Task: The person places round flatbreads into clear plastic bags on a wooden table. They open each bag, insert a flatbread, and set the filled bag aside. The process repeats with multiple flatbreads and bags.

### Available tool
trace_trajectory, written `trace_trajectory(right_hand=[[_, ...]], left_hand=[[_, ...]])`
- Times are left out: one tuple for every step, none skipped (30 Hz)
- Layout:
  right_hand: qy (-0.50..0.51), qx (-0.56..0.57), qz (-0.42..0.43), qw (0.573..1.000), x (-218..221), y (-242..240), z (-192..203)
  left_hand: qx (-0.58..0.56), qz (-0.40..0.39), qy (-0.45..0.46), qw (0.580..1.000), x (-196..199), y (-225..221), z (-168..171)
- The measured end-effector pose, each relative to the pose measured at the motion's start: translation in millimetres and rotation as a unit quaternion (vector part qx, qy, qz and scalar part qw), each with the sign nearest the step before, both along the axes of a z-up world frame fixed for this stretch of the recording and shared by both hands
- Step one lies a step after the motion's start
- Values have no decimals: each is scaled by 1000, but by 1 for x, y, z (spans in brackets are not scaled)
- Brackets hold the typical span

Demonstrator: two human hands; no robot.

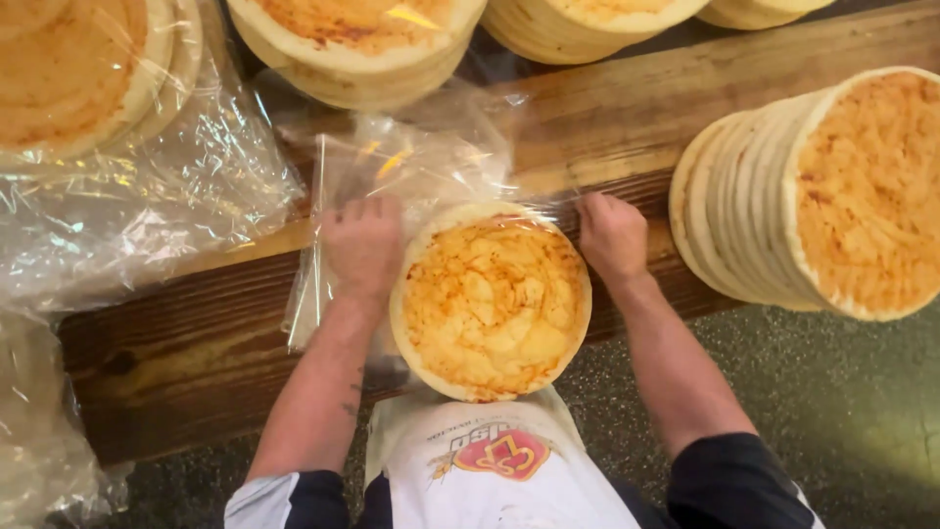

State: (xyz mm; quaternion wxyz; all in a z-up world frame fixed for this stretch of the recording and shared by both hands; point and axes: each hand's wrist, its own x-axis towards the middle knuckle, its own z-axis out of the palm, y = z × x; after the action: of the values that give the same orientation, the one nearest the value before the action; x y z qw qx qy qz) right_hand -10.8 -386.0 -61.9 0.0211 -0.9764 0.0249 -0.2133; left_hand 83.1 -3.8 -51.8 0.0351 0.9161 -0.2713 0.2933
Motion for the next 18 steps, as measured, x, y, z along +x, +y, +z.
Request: trace_trajectory(right_hand=[[-2, -34, 17, 999, -8, -12, -7], [-6, -66, 31, 997, -16, -23, -15], [-6, -63, 36, 997, -17, -17, -3], [36, -18, 59, 997, -20, -13, 9], [77, 26, 83, 993, -24, -9, 22], [76, 30, 85, 993, -26, -4, 28], [116, 49, 77, 989, -28, 1, 36], [153, 70, 68, 983, -28, 7, 42], [150, 73, 71, 983, -27, 9, 38], [179, 92, 52, 978, -30, 9, 35], [208, 111, 33, 971, -33, 8, 31], [209, 112, 35, 971, -31, 8, 40], [261, 158, 13, 952, -29, 8, 48], [313, 203, -9, 928, -28, 8, 56], [314, 205, -9, 927, -27, 10, 68], [346, 248, -34, 904, -28, 12, 80], [377, 291, -59, 877, -28, 13, 93], [377, 291, -62, 877, -32, 14, 96]], left_hand=[[6, 56, 12, 998, -5, 7, 8], [13, 111, 22, 994, -9, 14, 16], [16, 115, 21, 993, -19, 12, 37], [7, 155, 171, 973, -29, 8, 58], [-3, 192, 316, 929, -39, 3, 79], [-1, 196, 314, 929, -40, -7, 99], [-56, 206, 422, 881, -41, -16, 119], [-110, 213, 520, 820, -39, -25, 139], [-109, 217, 516, 822, -35, -33, 135], [-112, 198, 501, 835, -33, -42, 129], [-115, 179, 486, 848, -31, -50, 123], [-114, 181, 485, 848, -29, -46, 93], [-90, 166, 409, 893, -26, -41, 63], [-63, 149, 330, 930, -23, -36, 34], [-62, 150, 331, 930, -20, -26, 26], [-17, 135, 317, 939, -18, -16, 18], [27, 119, 302, 945, -17, -7, 10], [27, 117, 303, 945, -18, -3, 15]])
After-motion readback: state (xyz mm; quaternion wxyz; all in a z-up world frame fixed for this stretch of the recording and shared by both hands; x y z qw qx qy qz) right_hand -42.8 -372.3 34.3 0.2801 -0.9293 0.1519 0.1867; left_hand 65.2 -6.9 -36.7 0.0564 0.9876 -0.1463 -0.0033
